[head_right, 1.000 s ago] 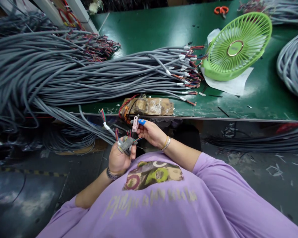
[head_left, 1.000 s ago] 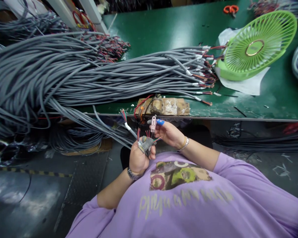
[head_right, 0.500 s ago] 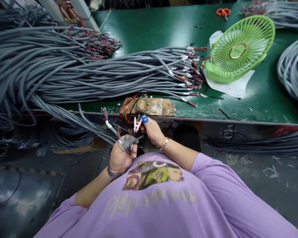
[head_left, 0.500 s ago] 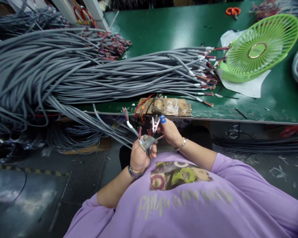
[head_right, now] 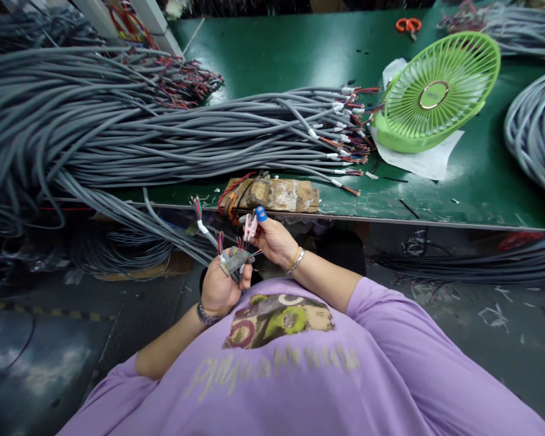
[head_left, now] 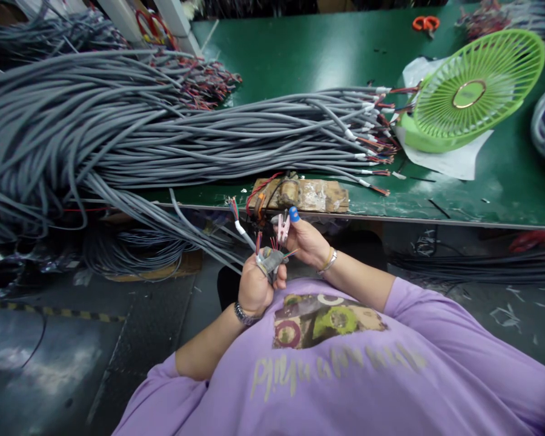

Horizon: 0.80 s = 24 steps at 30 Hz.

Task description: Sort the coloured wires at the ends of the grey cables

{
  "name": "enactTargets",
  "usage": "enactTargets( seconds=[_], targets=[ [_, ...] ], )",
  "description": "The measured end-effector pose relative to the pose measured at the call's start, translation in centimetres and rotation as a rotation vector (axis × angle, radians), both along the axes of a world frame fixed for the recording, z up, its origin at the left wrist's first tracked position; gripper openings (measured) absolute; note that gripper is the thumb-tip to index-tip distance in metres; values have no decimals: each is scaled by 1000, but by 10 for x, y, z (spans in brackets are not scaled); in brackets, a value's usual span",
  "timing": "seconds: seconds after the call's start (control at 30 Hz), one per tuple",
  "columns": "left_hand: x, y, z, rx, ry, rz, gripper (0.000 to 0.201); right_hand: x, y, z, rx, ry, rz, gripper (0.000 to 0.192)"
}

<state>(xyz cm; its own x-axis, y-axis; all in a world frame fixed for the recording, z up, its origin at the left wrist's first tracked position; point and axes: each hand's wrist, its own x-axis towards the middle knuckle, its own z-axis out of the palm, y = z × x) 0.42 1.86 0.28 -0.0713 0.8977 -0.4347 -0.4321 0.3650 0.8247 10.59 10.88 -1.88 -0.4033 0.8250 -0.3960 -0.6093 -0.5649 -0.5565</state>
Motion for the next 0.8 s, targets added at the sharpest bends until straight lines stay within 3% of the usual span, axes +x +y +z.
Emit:
enactTargets(
  seconds=[0.33,0.67,0.8],
  targets=[
    [-1,0,-2,-17,18,-15,29,0,-1,4,1,35,-4,41],
    [0,-4,-1,64,83,-24,28,9,-7,10,-65,45,134,51],
    [1,-9,2,81,100,-14,29,13,-8,13,-62,56,171,44]
  ],
)
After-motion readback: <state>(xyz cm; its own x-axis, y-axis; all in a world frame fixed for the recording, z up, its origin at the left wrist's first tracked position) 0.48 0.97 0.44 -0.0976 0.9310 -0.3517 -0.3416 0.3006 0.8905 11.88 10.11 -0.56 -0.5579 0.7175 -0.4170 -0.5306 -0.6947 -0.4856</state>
